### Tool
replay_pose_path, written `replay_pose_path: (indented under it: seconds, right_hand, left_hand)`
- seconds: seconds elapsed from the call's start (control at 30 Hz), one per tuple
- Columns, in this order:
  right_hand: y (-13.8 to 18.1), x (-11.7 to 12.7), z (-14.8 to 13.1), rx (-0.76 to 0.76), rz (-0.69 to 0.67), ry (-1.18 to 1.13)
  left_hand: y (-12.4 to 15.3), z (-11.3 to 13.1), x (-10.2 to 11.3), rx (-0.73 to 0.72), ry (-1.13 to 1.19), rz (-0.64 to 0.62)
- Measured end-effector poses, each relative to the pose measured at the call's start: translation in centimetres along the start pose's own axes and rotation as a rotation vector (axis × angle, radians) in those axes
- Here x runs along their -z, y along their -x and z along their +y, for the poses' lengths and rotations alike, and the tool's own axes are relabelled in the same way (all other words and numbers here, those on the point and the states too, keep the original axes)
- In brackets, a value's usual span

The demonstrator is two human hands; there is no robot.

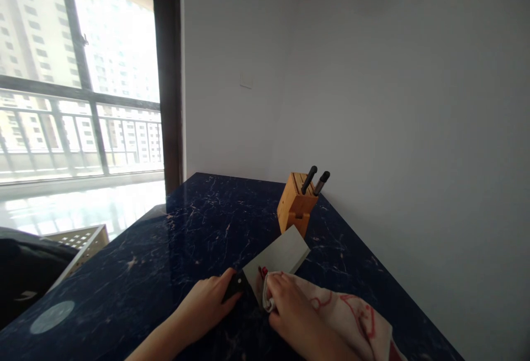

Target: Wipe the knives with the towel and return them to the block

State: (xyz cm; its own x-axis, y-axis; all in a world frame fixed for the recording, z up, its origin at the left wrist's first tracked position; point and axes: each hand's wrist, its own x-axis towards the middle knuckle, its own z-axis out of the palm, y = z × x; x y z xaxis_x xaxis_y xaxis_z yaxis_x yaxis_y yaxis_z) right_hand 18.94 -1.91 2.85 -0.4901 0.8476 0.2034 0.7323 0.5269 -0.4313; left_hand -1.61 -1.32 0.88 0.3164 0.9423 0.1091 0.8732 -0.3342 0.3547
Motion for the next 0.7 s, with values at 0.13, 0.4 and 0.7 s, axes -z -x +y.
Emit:
replay_pose_path:
  seconds: [0.13, 0.4, 0.7]
  right_hand:
    - [-1.4, 0.8, 2.4, -0.047, 0.068, 0.089]
    - [-3.6, 2.6, 7.0, -0.162, 0.224, 0.122]
    - [-5.2, 4.5, 9.0, -0.253, 0.277, 0.122]
  left_hand:
    - [0.0, -0.1, 0.2, 0.017, 0.061, -0.007]
    - [0.0, -0.1, 0.3, 0.066, 0.045, -0.014]
    - [0.0, 0.0, 0.4, 0.055, 0.038, -0.028]
